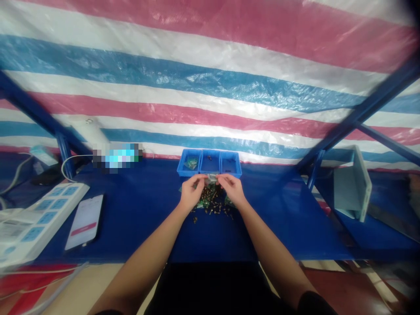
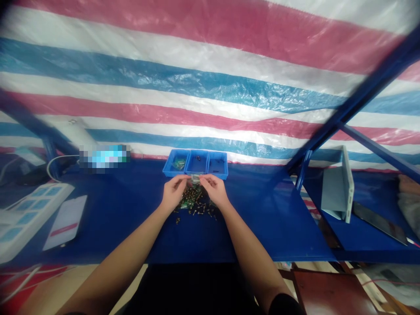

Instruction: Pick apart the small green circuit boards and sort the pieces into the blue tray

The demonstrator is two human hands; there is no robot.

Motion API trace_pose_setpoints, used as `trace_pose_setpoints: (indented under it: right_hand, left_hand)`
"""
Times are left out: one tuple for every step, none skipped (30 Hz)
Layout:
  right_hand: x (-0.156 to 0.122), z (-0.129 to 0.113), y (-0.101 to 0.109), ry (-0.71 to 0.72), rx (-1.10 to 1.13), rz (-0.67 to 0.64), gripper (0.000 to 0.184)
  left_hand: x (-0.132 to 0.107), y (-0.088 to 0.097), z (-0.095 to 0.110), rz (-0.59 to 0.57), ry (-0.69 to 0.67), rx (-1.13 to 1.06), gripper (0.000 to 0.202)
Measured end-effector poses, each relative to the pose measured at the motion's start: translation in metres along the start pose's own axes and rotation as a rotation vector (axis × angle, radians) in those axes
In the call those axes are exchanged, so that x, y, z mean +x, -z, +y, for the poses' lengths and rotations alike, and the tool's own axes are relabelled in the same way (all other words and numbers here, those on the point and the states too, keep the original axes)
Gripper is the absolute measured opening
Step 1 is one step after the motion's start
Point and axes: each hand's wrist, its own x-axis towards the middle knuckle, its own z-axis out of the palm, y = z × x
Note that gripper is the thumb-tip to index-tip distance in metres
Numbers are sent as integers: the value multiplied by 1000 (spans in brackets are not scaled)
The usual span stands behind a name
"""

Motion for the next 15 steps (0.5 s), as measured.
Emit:
trace_pose_setpoints:
  right_hand:
    - [0, 0, 0, 6, -27, 26, 31]
    - [0, 1, 0, 12, -50, 46, 31]
    - [0, 1, 0, 17, -67, 54, 30]
    - [0, 1, 0, 21, -75, 52, 29]
    - [0, 1, 0, 24, -79, 46, 28]
    - [-1, 1, -1, 26, -84, 40, 28]
    - [-1, 0, -1, 26, -91, 33, 27]
    - [-1, 0, 0, 26, -99, 29, 26]
    - [-1, -1, 0, 27, -108, 26, 26]
    - [-2, -1, 0, 29, -116, 23, 26]
    - [-2, -1, 1, 34, -121, 20, 26]
    - [-1, -1, 1, 43, -123, 17, 25]
    - [-1, -1, 1, 56, -123, 16, 24]
    - [-1, -1, 1, 70, -123, 16, 24]
    - [-1, -1, 2, 84, -123, 19, 24]
  left_hand:
    - [0, 0, 1, 7, -8, 21, 24]
    - [0, 0, 2, 22, -10, 41, 24]
    - [0, 0, 3, 40, -8, 57, 23]
    - [1, -1, 3, 55, -5, 64, 21]
    - [1, -1, 2, 60, -3, 63, 20]
    - [2, -2, 2, 59, -3, 58, 19]
    - [2, -2, 1, 51, -6, 52, 19]
    - [3, -3, 0, 34, -9, 47, 20]
    - [3, -3, -1, 10, -12, 44, 20]
    - [3, -3, -2, -15, -15, 43, 20]
    - [3, -3, -2, -39, -15, 43, 21]
    - [2, -3, -3, -53, -11, 42, 21]
    - [2, -4, -3, -55, -3, 38, 22]
    - [2, -4, -3, -37, 9, 29, 22]
    - [2, -4, -2, -6, 24, 11, 24]
